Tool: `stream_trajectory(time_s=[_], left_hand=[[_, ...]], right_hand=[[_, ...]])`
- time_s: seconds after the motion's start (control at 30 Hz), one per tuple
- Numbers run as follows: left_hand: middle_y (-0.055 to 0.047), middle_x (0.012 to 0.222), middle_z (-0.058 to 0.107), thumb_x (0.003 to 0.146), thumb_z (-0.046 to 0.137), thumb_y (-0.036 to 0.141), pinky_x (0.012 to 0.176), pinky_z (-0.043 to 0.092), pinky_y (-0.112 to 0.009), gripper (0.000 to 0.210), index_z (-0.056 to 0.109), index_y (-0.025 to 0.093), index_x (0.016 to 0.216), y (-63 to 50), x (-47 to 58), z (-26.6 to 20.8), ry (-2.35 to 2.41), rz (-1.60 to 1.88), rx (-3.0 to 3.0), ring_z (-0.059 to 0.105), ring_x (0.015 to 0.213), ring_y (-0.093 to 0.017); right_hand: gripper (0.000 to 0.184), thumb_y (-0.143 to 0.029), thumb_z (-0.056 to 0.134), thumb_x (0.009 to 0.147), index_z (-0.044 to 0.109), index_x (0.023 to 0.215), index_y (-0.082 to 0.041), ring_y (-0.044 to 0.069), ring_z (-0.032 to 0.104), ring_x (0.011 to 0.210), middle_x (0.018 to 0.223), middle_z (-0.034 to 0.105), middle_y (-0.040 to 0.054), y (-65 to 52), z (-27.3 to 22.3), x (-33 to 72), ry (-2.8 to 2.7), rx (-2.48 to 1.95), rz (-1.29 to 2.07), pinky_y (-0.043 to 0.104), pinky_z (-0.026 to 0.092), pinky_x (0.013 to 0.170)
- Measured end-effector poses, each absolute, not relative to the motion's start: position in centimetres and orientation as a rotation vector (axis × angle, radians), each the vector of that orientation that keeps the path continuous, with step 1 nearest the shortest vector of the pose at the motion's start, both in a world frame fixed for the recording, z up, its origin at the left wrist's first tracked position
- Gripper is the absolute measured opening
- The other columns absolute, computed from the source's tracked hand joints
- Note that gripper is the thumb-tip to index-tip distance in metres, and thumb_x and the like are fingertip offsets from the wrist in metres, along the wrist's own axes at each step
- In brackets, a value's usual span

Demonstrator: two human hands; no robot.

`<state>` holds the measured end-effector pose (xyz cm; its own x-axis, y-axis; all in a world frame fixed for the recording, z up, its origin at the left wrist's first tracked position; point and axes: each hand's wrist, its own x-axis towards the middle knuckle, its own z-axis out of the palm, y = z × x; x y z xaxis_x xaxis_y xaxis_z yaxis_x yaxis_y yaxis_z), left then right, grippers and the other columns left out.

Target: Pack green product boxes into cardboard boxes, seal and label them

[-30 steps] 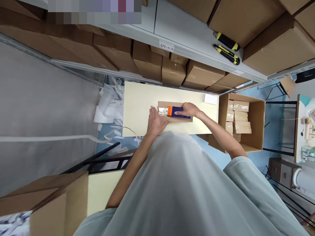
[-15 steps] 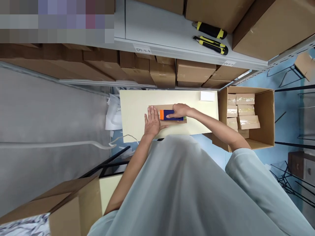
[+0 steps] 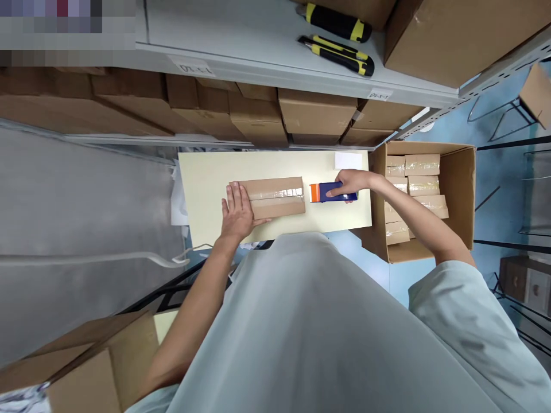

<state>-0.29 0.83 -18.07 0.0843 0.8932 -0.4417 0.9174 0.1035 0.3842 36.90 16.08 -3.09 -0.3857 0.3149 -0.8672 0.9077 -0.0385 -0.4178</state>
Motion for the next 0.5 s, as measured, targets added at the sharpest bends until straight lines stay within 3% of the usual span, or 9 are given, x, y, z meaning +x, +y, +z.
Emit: stream_trajectory(time_s=[0.17,0.33,0.5], left_hand=[[-0.037,0.184,-0.007,0.088,0.059,0.094,0.138,0.005,-0.071,0.148,-0.004,-0.006,0.177,0.9,-0.5,-18.6,1.800,-0.119,1.820,-0.008,0.175,-0.050],[-0.036,0.185,-0.004,0.086,0.061,0.094,0.138,0.006,-0.072,0.149,-0.002,-0.005,0.178,1.0,-0.4,-18.7,1.824,-0.138,1.829,-0.005,0.175,-0.051],[-0.037,0.185,-0.002,0.085,0.059,0.097,0.138,0.005,-0.071,0.150,0.002,-0.007,0.177,1.0,-0.2,-18.7,1.833,-0.116,1.835,-0.004,0.175,-0.051]], right_hand=[[0.074,-0.083,0.082,0.085,0.084,0.099,-0.010,0.024,0.081,0.075,0.081,0.085,0.0116,16.3,-5.0,38.2,1.762,1.271,-1.354,0.030,0.058,0.075],[0.058,-0.065,0.076,0.100,0.082,0.110,-0.008,0.028,0.083,0.089,0.093,0.087,0.0150,15.3,-7.9,35.6,1.814,1.303,-1.106,0.031,0.059,0.078],[0.042,-0.045,0.074,0.104,0.079,0.126,-0.009,0.039,0.080,0.115,0.123,0.083,0.0237,12.3,-9.2,31.4,1.957,1.434,-0.841,0.044,0.063,0.094]])
